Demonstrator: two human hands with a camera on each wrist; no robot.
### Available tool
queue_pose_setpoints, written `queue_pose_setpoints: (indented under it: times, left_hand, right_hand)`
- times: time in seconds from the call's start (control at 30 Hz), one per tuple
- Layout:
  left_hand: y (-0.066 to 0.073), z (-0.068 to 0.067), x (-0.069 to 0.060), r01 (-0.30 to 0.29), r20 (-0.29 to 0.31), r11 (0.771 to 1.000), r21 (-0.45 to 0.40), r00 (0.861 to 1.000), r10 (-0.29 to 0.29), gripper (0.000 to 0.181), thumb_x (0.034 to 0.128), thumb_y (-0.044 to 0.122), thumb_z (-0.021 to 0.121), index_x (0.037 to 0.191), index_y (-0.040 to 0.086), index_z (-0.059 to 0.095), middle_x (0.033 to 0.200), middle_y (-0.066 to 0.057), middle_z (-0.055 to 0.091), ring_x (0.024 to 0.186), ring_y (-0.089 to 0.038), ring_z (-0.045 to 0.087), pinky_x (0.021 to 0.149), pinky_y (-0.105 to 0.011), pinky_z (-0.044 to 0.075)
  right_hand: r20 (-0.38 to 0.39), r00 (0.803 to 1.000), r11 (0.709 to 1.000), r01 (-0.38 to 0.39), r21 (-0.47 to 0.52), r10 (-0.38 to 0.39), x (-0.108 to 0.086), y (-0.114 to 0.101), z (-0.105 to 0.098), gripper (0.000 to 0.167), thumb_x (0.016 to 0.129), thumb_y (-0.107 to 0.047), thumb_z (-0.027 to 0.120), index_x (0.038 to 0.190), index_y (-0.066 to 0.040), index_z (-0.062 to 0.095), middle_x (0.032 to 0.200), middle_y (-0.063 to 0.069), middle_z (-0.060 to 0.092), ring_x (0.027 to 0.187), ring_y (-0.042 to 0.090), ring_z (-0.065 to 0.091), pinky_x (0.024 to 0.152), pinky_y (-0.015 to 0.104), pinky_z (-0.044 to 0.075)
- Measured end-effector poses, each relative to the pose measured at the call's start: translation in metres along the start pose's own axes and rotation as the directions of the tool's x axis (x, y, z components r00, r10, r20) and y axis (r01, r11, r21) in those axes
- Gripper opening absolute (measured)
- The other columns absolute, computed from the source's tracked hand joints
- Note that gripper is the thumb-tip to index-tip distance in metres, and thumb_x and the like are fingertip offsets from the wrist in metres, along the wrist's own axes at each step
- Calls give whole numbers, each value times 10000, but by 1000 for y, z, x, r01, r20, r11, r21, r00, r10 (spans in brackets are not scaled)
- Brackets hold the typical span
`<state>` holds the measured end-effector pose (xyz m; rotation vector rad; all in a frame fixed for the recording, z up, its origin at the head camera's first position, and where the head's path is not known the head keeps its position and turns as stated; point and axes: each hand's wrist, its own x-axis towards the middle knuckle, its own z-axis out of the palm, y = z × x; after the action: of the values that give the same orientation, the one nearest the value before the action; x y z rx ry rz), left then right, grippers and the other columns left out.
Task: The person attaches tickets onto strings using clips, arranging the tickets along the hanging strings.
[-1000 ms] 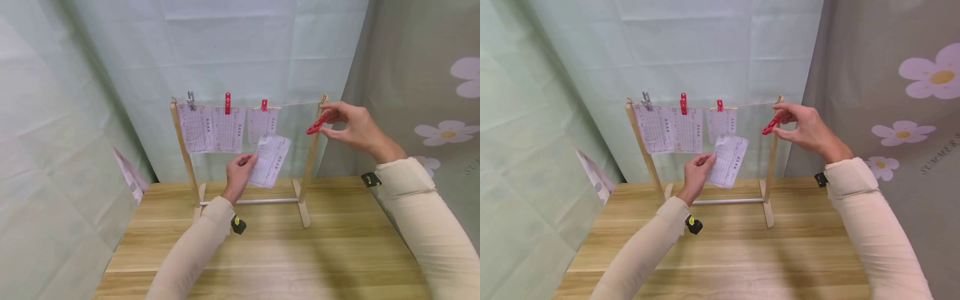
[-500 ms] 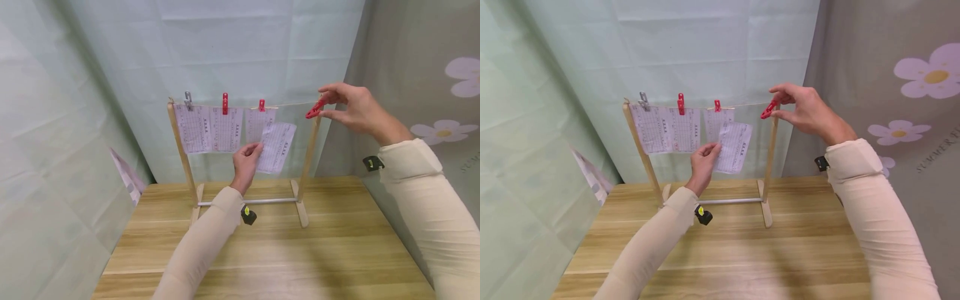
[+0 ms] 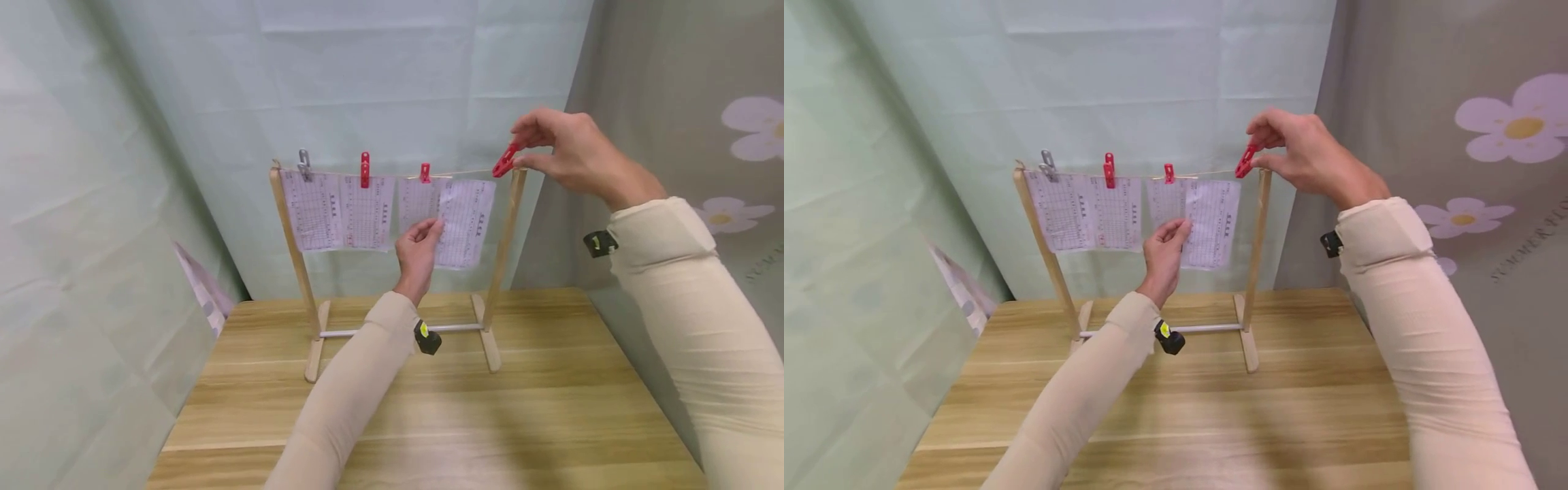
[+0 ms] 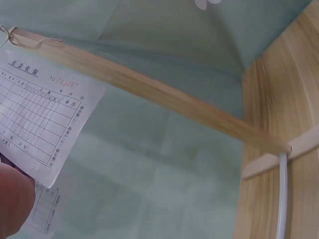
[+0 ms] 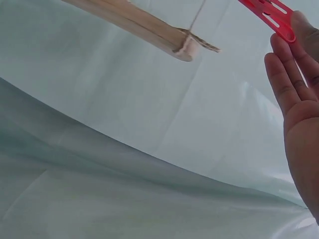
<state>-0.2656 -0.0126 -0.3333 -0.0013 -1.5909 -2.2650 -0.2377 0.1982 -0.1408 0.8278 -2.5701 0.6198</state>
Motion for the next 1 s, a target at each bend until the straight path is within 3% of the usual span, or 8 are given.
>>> queue_pose_setpoints:
  times: [0.1, 0.3, 0.47, 0.7, 1.0]
  left_hand:
    - [1, 4, 1, 28, -2, 1000, -11, 1000, -28, 191, 900, 143, 766, 1027, 3, 750, 903, -19, 727, 835, -93, 629, 746, -223, 495]
    - [1, 15, 2, 77, 4, 996, -33, 997, -77, 196, 910, 176, 756, 1058, 48, 748, 985, -33, 741, 901, -108, 647, 815, -246, 521]
    - [1, 24, 0, 88, -3, 994, -64, 996, -88, 196, 911, 157, 753, 1062, 33, 746, 996, -52, 743, 904, -109, 652, 825, -251, 524]
    - [4, 31, 2, 76, -8, 996, -42, 997, -76, 192, 909, 165, 755, 1065, 54, 745, 988, -38, 744, 891, -111, 656, 819, -255, 525]
    - [-1, 40, 4, 70, -3, 994, -79, 998, -71, 188, 908, 125, 751, 1058, 12, 739, 979, -62, 748, 861, -84, 645, 824, -243, 530]
  right_hand:
    - [9, 1000, 1000, 12, -2, -12, 5, -3, -2, 390, 902, -24, 731, 1254, 2, 566, 1157, 130, 679, 1090, 237, 634, 960, 297, 480]
    - [26, 1000, 1000, 14, 10, -14, 16, -6, -2, 345, 912, 18, 701, 1230, 4, 569, 1110, 145, 695, 1058, 248, 635, 962, 362, 456]
    - [43, 999, 999, 17, 31, -18, 26, -5, 4, 326, 916, 51, 677, 1217, 24, 555, 1092, 179, 688, 1047, 283, 628, 982, 458, 458]
    - [87, 996, 999, -37, 39, 34, 38, -4, 8, 312, 949, 33, 636, 1242, 10, 530, 1126, 170, 667, 1068, 287, 591, 977, 455, 444]
    - [137, 986, 994, -99, 43, 92, 45, -3, 12, 319, 961, 24, 622, 1257, 9, 504, 1160, 170, 640, 1074, 292, 570, 962, 448, 442]
